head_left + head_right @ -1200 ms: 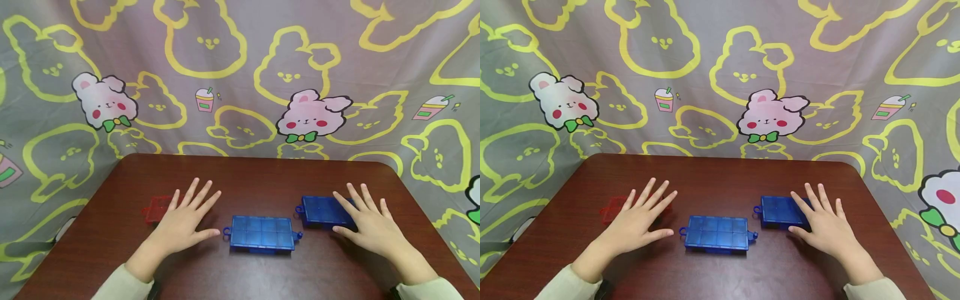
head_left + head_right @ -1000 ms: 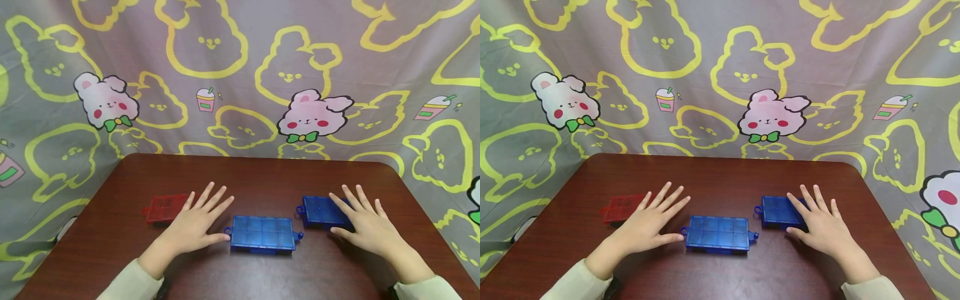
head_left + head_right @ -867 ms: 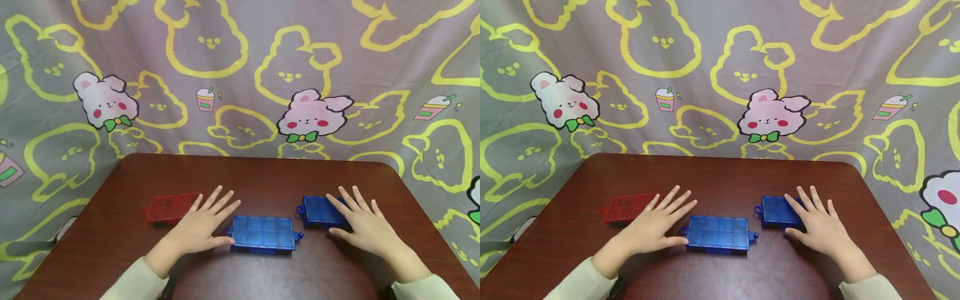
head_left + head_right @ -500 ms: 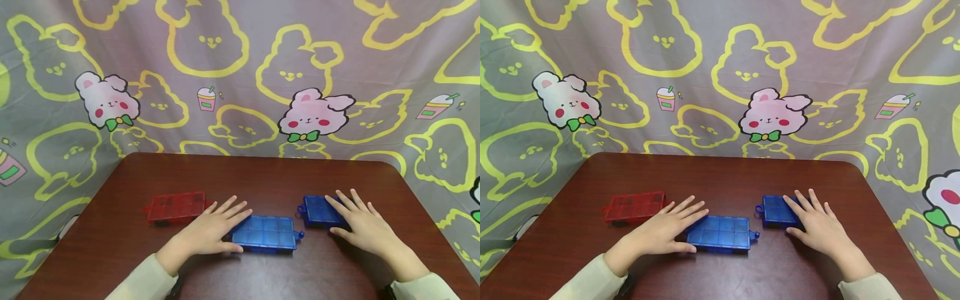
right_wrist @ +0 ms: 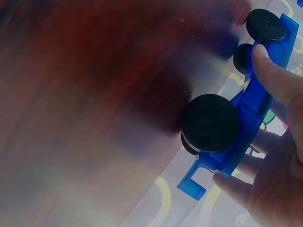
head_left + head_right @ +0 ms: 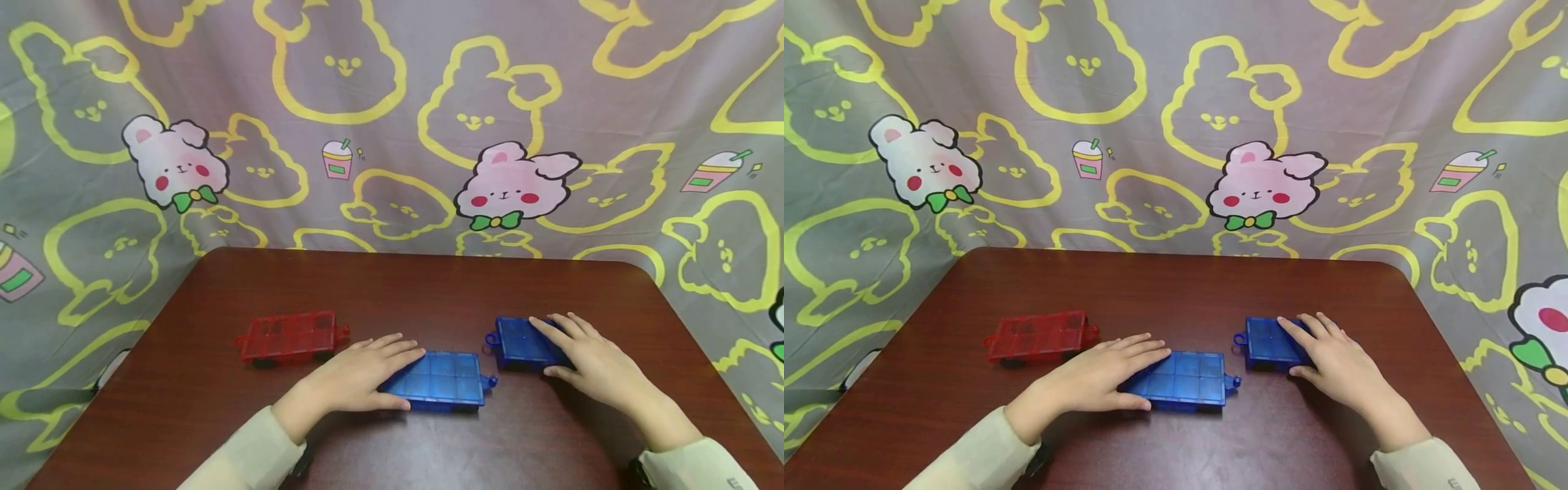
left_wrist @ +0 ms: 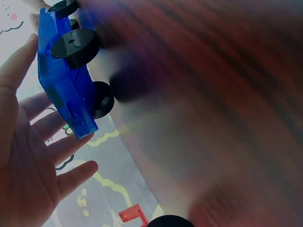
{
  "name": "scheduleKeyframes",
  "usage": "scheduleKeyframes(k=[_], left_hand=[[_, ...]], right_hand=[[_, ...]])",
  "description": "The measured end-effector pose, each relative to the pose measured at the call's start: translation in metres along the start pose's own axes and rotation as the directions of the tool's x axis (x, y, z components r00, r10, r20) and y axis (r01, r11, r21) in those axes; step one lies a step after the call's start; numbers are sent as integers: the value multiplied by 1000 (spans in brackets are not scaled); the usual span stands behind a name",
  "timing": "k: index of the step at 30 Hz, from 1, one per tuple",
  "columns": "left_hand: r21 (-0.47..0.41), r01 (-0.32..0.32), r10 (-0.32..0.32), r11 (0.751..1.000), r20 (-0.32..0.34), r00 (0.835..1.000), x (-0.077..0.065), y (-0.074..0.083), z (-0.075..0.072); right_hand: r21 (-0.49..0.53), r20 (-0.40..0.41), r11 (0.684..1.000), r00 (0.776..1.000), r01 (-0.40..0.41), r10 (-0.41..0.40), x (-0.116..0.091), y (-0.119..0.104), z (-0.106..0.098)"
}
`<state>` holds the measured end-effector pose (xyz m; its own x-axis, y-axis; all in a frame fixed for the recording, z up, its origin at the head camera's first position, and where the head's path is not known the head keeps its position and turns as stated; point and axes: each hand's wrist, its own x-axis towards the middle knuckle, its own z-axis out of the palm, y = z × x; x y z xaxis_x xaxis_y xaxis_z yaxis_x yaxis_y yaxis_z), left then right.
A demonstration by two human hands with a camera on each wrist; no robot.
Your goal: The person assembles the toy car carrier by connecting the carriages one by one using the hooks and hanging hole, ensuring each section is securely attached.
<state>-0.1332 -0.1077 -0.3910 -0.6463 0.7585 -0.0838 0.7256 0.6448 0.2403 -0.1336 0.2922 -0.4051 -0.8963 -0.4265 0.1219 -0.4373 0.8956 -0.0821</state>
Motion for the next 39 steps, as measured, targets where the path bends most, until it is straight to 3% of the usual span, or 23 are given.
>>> scheduleKeyframes(k=[17,39], left_hand=[[-53,32,-31,998,15,999,10,1,-2],[-63,41,-40,997,14,999,6,-3,-3]], right_hand=[[32,23,999,1000,-20,19,-7,2,-4],[8,-88,999,995,35,-35,-24,-2,-8]])
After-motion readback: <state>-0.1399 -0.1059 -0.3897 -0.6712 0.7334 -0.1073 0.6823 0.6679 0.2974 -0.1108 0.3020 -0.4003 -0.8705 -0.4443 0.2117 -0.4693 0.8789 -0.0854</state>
